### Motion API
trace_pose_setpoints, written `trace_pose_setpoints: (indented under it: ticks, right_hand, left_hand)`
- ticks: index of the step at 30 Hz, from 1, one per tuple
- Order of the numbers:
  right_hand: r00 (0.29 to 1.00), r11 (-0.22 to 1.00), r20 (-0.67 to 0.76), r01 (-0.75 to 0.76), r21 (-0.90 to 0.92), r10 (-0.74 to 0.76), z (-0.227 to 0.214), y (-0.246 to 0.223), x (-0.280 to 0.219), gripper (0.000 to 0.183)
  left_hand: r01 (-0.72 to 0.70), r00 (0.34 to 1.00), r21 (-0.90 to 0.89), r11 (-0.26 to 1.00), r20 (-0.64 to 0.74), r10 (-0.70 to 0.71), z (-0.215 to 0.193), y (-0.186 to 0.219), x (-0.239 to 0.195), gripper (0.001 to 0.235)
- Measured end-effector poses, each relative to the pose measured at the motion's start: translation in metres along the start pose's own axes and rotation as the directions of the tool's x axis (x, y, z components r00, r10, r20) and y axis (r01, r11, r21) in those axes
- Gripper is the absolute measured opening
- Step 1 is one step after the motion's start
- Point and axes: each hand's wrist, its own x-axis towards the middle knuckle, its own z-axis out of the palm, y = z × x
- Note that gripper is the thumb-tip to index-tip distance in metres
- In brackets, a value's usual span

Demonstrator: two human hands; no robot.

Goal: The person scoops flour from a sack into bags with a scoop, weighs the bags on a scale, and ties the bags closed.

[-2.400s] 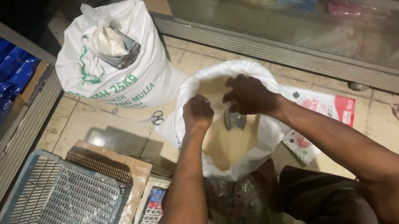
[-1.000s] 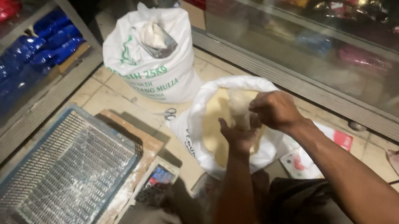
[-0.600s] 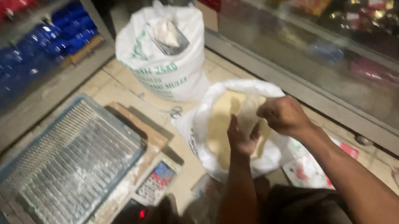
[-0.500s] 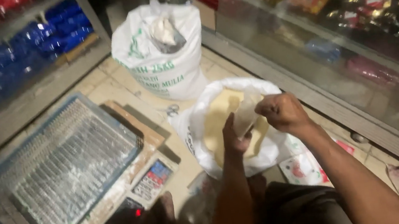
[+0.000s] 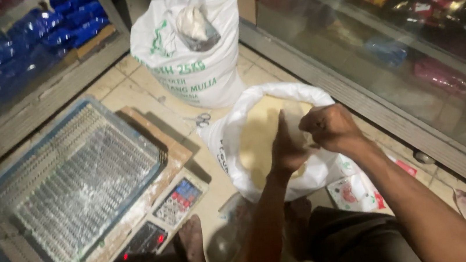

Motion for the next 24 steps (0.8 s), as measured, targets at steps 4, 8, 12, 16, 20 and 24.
trace_pose_setpoints:
  ticks: [4,8,12,16,20,24]
  right_hand:
    - [0.968,0.963,-0.113,0.202,-0.177,-0.224,-0.002,0.039,0.010,0.018]
    - [0.934,0.913,-0.167,0.250,-0.324,-0.315,-0.019,0.041,0.004,0.014]
    - [0.906,0.859,-0.172,0.286,-0.425,-0.387,-0.029,0.018,-0.007,0.016]
    - [0.800,0.649,-0.058,0.440,-0.621,-0.597,-0.034,0.009,-0.007,0.027]
    - [0.705,0.533,-0.073,0.460,-0.710,-0.705,-0.036,-0.048,-0.021,0.037]
    - [0.582,0.468,-0.037,0.613,-0.636,-0.813,-0.037,-0.134,-0.033,0.015]
  left_hand:
    - [-0.079,0.996,0.879,0.470,0.088,0.002,-0.010,-0.020,-0.001,0.136]
    - [-0.083,0.971,0.812,0.578,-0.065,0.230,-0.081,-0.139,0.057,0.073]
    - [-0.484,0.509,0.792,-0.372,0.600,0.617,-0.011,0.129,0.040,0.020]
    - [0.174,0.967,0.818,0.548,-0.037,-0.251,-0.003,0.230,0.021,0.052]
    - [0.233,0.933,0.889,0.393,-0.090,-0.349,0.011,0.326,-0.007,0.060]
    - [0.218,0.956,0.911,0.349,-0.129,-0.263,-0.019,0.366,-0.014,0.077]
